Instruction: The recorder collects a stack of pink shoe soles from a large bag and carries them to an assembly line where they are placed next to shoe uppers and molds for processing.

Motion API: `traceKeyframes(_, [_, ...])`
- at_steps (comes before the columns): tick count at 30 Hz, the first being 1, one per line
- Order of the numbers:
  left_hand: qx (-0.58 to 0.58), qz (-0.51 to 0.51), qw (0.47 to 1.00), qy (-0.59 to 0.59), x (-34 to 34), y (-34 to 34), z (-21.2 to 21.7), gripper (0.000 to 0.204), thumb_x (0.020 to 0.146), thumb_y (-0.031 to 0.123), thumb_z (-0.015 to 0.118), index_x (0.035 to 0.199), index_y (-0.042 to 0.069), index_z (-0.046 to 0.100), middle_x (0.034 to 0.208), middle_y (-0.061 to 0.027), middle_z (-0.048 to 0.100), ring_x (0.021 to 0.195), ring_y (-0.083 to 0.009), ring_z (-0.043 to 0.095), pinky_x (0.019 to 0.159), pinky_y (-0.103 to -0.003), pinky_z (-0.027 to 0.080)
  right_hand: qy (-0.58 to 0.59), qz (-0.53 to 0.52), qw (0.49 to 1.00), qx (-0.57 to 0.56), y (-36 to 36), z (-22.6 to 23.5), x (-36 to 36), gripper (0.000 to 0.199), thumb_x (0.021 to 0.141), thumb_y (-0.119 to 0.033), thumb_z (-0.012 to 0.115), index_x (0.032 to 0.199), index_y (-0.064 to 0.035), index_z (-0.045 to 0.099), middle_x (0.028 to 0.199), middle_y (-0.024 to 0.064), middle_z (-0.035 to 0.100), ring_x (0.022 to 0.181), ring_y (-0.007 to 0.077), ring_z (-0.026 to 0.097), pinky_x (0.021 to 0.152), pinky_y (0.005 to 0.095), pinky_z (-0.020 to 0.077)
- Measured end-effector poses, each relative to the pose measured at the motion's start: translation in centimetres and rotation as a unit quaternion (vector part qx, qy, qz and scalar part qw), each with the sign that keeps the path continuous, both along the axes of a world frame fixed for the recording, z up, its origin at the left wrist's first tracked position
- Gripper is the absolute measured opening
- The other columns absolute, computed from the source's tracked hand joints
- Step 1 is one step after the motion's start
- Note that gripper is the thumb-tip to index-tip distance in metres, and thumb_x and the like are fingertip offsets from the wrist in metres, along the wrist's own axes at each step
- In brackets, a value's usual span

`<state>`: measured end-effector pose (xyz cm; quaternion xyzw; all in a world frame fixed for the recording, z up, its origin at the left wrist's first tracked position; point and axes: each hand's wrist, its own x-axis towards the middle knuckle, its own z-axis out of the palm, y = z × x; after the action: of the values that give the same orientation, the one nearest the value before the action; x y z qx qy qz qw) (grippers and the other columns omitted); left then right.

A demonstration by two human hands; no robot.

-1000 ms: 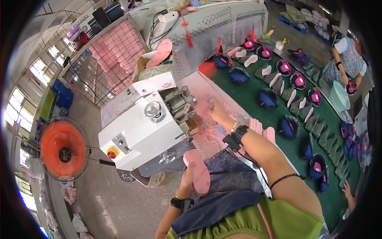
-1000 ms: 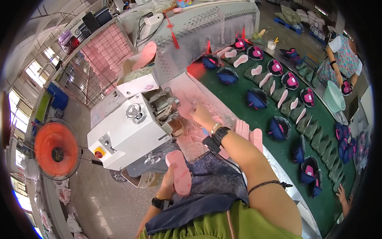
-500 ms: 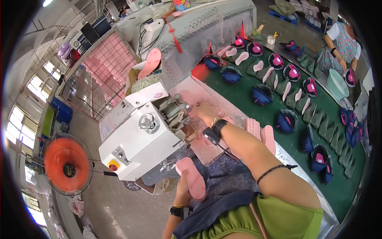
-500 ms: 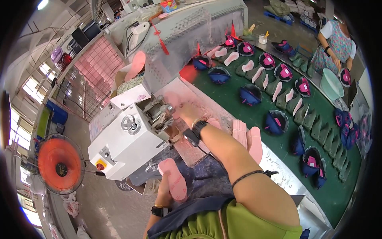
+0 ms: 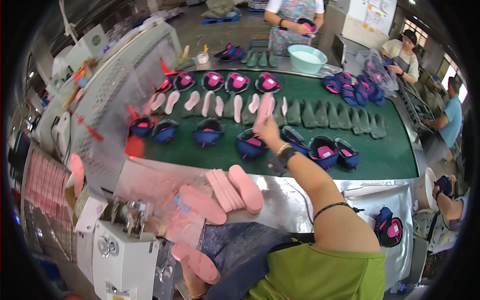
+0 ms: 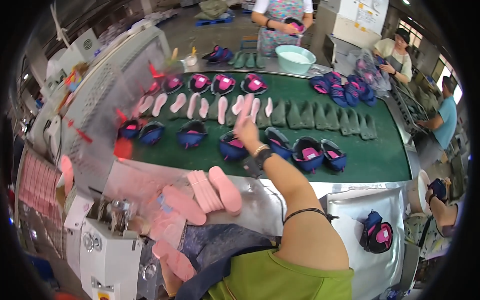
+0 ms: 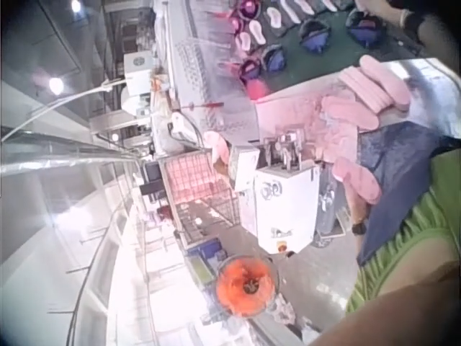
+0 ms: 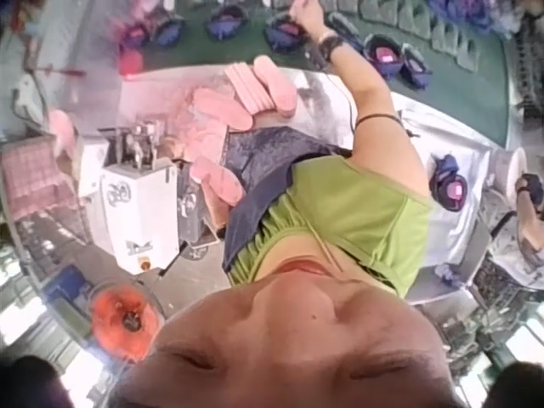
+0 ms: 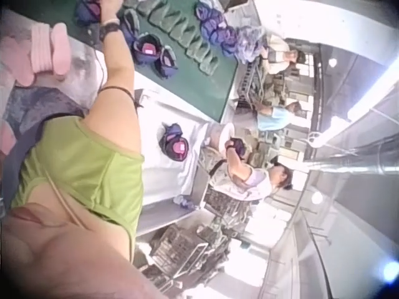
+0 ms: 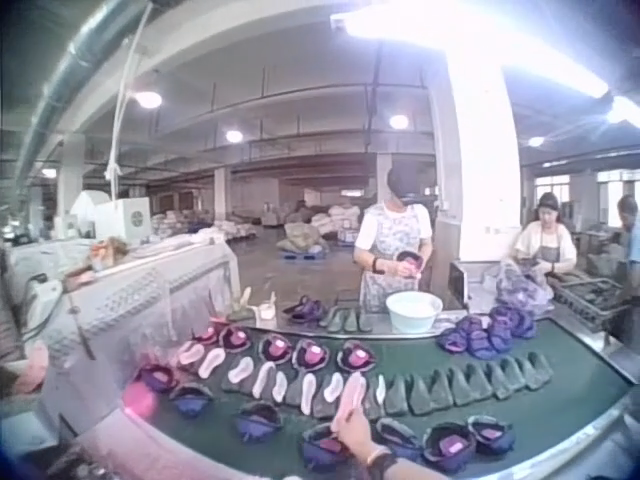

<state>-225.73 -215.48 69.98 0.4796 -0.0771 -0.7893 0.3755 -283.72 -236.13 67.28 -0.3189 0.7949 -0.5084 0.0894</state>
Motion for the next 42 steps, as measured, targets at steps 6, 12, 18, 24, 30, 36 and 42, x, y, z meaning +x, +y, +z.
traceKeyframes(6, [0.008,0.031,0.998,-0.058,-2.2,-0.1,1.5,0.048,0.09,0.037,0.06,0.127,0.007,0.051,0.106,-0.0089,0.06,0.097,-0.0245,0.061,0.083,-0.04,0.051,0.12,-0.108,0.981,0.103,9.1,-1.0,-14.7,0.025,0.077,-0.011,0.063,0.1,-0.002,0.065,0.085,0.0224,0.07,0.085,0.0399,0.069,0.079,0.0471,0.0542])
traceKeyframes(12, [0.005,-0.008,1.0,-0.022,-2.7,-0.7,-0.6,0.049,0.091,0.036,0.061,0.128,0.006,0.05,0.106,-0.0093,0.06,0.097,-0.0243,0.061,0.084,-0.04,0.052,0.023,-0.132,0.991,-0.031,7.6,-5.7,-16.3,0.047,0.073,-0.012,0.064,0.117,0.0018,0.067,0.101,0.0213,0.072,0.096,0.0306,0.07,0.088,0.037,0.053])
traceKeyframes(18, [-0.018,0.024,0.998,-0.049,-5.1,-0.1,4.6,0.046,0.093,0.032,0.06,0.128,0.003,0.051,0.108,-0.0113,0.062,0.098,-0.0264,0.063,0.086,-0.041,0.053,-0.145,0.27,0.943,-0.128,1.9,-0.2,8.0,0.02,0.088,-0.012,0.061,0.107,-0.0054,0.064,0.087,0.0092,0.065,0.075,0.0205,0.064,0.065,0.0363,0.0525])
traceKeyframes(24, [-0.082,0.044,0.993,-0.072,-2.6,-0.3,1.6,0.03,0.096,0.015,0.055,0.119,-0.004,0.06,0.11,-0.0131,0.066,0.1,-0.0234,0.066,0.087,-0.038,0.054,-0.081,0.646,0.752,0.105,13.2,2.3,32.3,0.027,0.093,-0.028,0.061,0.089,-0.0013,0.061,0.081,0.0139,0.062,0.072,0.0202,0.06,0.062,0.0378,0.0468])
traceKeyframes(30, [-0.054,0.079,0.994,-0.054,-1.5,0.9,4.0,0.038,0.098,0.033,0.053,0.114,-0.002,0.057,0.094,-0.0103,0.063,0.084,-0.0248,0.066,0.075,-0.04,0.057,-0.139,0.529,0.837,0.004,8.6,-1.0,38.5,0.027,0.09,-0.029,0.062,0.093,-0.0021,0.065,0.082,0.015,0.068,0.075,0.0246,0.067,0.066,0.0399,0.0506])
traceKeyframes(36, [0.0,0.06,0.998,-0.009,1.0,4.4,4.4,0.056,0.097,0.05,0.04,0.115,-0.001,0.054,0.092,-0.0128,0.061,0.081,-0.0289,0.066,0.073,-0.045,0.058,-0.214,0.532,0.817,0.063,-1.1,1.4,45.5,0.041,0.089,-0.021,0.066,0.122,0.0023,0.057,0.105,0.016,0.067,0.093,0.0235,0.067,0.074,0.0338,0.0528])
traceKeyframes(42, [-0.038,0.064,0.997,0.009,1.5,4.0,3.0,0.057,0.098,0.047,0.036,0.118,-0.003,0.053,0.096,-0.0138,0.061,0.084,-0.0313,0.067,0.074,-0.045,0.059,-0.11,0.471,0.874,0.037,-5.3,-0.7,45.8,0.046,0.088,-0.022,0.066,0.127,-0.0005,0.052,0.104,0.0157,0.067,0.094,0.0268,0.067,0.079,0.0392,0.0535])
